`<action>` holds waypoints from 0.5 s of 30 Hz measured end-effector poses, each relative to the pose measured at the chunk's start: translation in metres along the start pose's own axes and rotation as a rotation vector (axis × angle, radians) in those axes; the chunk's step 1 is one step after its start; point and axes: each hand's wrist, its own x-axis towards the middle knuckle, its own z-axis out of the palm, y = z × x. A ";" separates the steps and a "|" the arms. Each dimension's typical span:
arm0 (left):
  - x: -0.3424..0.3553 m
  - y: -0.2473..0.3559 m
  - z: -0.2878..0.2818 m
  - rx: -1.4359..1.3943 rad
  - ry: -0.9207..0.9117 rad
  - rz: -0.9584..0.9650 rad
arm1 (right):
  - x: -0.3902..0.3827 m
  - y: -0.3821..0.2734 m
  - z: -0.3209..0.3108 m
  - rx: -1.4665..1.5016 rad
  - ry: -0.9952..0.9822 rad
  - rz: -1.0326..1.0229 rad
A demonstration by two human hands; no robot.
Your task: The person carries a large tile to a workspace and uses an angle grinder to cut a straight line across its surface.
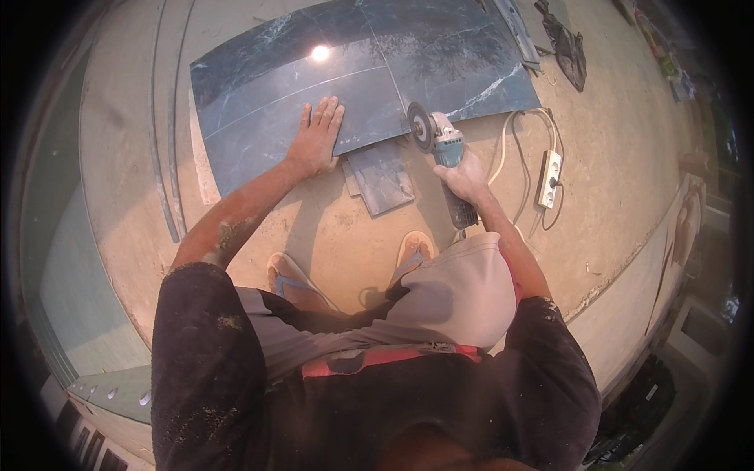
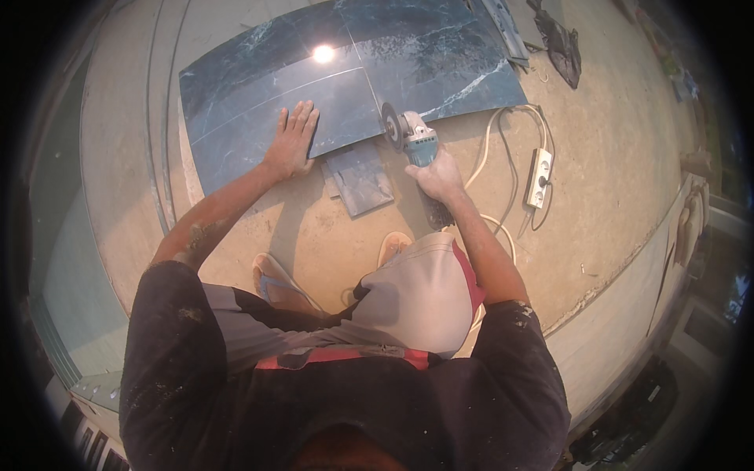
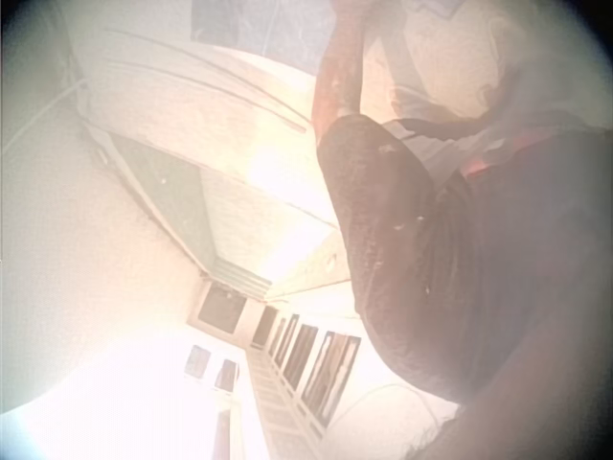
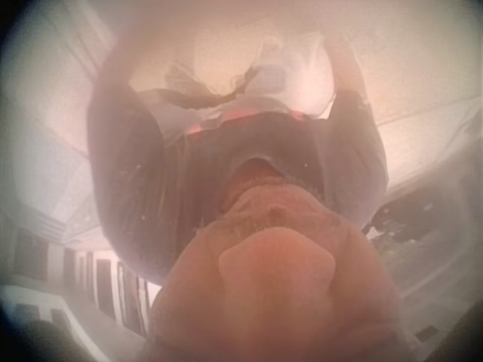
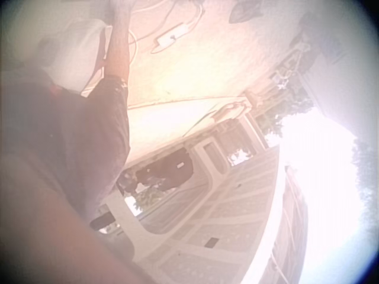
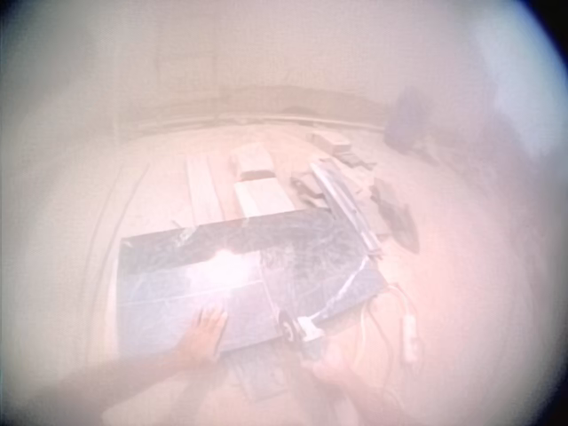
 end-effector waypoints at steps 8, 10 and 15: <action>0.000 -0.002 0.004 -0.026 -0.005 -0.008 | -0.004 -0.001 0.000 -0.014 -0.053 0.034; 0.000 -0.001 0.003 -0.023 0.015 0.007 | -0.003 0.004 0.004 -0.016 -0.044 0.037; 0.001 0.001 0.002 -0.004 -0.006 0.001 | 0.000 0.009 0.010 0.019 -0.010 0.020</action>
